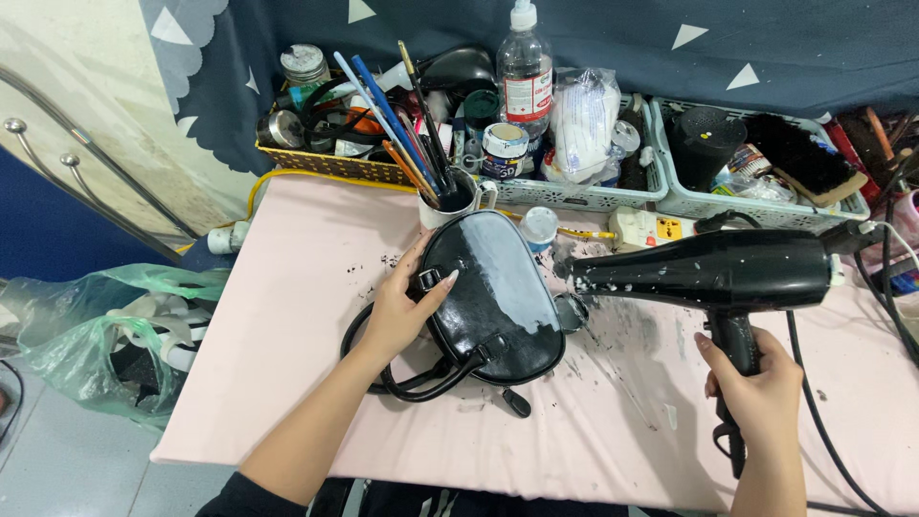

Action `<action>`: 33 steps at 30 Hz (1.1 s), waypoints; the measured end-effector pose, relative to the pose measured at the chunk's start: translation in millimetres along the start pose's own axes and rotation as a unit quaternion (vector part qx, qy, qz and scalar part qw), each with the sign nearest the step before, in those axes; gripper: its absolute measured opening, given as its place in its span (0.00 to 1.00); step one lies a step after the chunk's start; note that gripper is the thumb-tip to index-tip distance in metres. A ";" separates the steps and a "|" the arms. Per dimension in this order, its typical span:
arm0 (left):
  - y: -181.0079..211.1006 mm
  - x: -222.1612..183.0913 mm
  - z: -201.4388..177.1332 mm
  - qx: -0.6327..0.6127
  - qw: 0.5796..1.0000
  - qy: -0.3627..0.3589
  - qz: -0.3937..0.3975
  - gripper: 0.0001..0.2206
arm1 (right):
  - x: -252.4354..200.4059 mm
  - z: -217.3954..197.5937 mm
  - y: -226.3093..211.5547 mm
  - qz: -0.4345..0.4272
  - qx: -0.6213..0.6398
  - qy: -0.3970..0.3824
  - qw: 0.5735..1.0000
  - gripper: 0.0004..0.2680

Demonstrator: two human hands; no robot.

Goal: The person applies a white substance to a black handbag using a thin brush, then uses a hairdryer to dry the area before continuing to paint the leather surface.

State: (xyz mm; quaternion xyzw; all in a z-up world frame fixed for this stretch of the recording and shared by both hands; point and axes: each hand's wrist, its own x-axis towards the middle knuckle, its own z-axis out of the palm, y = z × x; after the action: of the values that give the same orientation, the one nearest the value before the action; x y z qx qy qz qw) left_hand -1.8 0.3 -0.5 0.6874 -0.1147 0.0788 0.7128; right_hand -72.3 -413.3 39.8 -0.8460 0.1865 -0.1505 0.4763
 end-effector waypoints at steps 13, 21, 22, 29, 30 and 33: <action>-3.2 -0.6 -0.4 0.005 1.000 0.003 -0.009 0.31 | 32.7 19.2 77.5 0.104 0.083 -0.025 0.991 0.23; 2.7 -3.4 2.7 -0.002 0.999 0.011 -0.043 0.31 | 6.7 20.8 40.5 -0.338 -0.431 0.240 0.801 0.15; 4.6 -2.8 3.5 0.002 1.000 0.010 -0.023 0.31 | 5.5 18.8 32.6 -0.301 -0.354 0.176 0.868 0.14; 24.7 -9.3 9.7 0.101 0.991 0.024 0.081 0.31 | -6.6 42.6 0.0 -0.154 -0.256 -0.236 0.925 0.12; 29.0 -10.8 10.1 0.130 0.986 0.028 0.101 0.31 | -6.0 46.2 -3.4 -0.144 -0.304 -0.253 0.907 0.13; 39.8 -12.2 8.5 0.132 0.988 0.023 0.072 0.32 | -3.1 52.6 -10.1 -0.118 -0.335 -0.306 0.883 0.10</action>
State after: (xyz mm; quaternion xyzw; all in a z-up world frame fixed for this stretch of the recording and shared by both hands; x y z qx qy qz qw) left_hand -24.7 -5.9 34.8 0.7633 -0.1358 0.1606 0.6109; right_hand -50.6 -367.6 21.9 -0.9748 -0.0307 0.1322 0.1768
